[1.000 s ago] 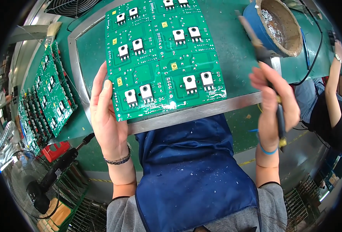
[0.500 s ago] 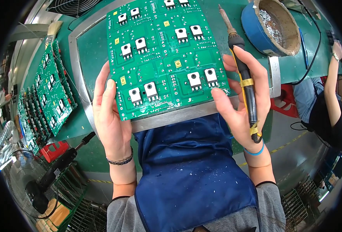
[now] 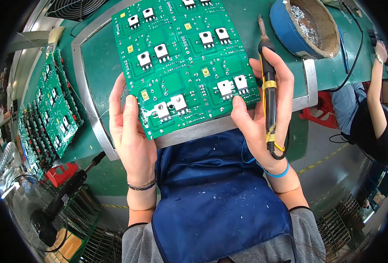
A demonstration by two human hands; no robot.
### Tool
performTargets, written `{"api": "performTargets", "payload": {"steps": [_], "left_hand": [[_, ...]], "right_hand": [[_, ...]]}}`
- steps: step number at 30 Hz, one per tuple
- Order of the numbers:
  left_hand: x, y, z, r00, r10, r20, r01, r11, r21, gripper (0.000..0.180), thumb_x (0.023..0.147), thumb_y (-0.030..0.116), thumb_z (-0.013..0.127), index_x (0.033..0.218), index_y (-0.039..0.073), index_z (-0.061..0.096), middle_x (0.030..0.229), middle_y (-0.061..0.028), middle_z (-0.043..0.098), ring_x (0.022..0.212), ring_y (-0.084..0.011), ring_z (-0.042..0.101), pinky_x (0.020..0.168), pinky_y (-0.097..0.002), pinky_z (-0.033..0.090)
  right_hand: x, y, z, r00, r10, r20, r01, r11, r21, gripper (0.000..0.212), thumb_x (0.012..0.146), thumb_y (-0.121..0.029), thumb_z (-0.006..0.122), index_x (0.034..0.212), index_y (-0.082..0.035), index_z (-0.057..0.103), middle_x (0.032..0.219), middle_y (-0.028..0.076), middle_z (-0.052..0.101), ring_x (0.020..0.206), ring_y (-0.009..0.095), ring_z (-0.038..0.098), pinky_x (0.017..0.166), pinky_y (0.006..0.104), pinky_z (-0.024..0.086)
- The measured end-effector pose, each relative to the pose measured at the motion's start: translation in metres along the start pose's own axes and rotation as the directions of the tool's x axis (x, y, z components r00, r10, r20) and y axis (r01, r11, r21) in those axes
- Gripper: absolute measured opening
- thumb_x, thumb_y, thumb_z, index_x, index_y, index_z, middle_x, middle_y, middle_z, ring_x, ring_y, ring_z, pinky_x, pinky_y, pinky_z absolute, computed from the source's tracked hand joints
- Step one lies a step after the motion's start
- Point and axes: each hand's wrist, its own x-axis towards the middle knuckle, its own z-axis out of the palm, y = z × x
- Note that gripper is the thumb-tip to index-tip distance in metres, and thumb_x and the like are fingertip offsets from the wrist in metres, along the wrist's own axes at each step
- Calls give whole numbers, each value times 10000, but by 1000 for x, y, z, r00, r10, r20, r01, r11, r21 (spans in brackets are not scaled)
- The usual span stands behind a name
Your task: The person solders components onto circuit boards using a soldering iron and solder wire. The person turns the circuit boards by hand, shows one to a coworker, and solders additional components.
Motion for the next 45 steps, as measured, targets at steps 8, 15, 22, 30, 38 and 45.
{"api": "performTargets", "payload": {"steps": [8, 15, 22, 30, 38, 45], "left_hand": [[-3, -5, -8, 998, 19, 66, -22, 999, 38, 430, 1001, 117, 411, 1400, -33, 352, 1305, -150, 542, 1125, -181, 590, 929, -309, 502], [-1, -4, -9, 997, 14, 80, -15, 1000, 21, 438, 999, 116, 417, 1404, -36, 347, 1311, -146, 537, 1135, -176, 581, 947, -309, 486], [3, 6, -7, 1000, -4, 20, 3, 999, 32, 451, 1001, 138, 400, 1401, -61, 338, 1311, -159, 534, 1144, -197, 576, 952, -325, 484], [6, 20, -6, 1000, -15, 17, 16, 997, -77, 435, 1002, 147, 405, 1377, -71, 369, 1298, -155, 536, 1154, -190, 558, 979, -323, 451], [5, 21, -9, 1000, -12, 21, 15, 993, -118, 436, 1002, 151, 409, 1374, -72, 368, 1283, -152, 545, 1141, -184, 566, 960, -314, 466], [7, 26, -5, 999, 9, 38, -4, 993, -119, 431, 999, 148, 435, 1367, -71, 386, 1246, -141, 578, 1108, -169, 586, 946, -296, 474]], "right_hand": [[0, -6, 4, 999, 47, -27, -45, 997, 55, 698, 740, 5, 619, 1379, -16, 337, 1223, 171, 487, 1106, 251, 534, 906, 325, 466], [1, 0, 1, 998, -63, 3, 63, 997, -45, 714, 742, -1, 625, 1386, 1, 316, 1258, 183, 464, 1174, 242, 497, 961, 340, 435], [0, -9, -6, 991, -101, 84, 94, 992, 80, 707, 824, -38, 566, 1444, -13, 227, 1358, 192, 415, 1259, 230, 414, 1042, 360, 360], [-1, -22, -7, 993, -71, 94, 49, 975, 218, 717, 834, -85, 583, 1448, -20, 217, 1361, 191, 427, 1282, 258, 402, 1094, 411, 298], [-1, -24, -7, 994, -70, 87, 50, 974, 220, 720, 840, -150, 609, 1442, -23, 236, 1343, 185, 453, 1267, 259, 419, 1087, 405, 307], [12, -19, -12, 995, -97, 17, 91, 973, 212, 567, 912, -141, 573, 1400, -17, 313, 1273, 161, 479, 1139, 204, 529, 942, 330, 452]]}}
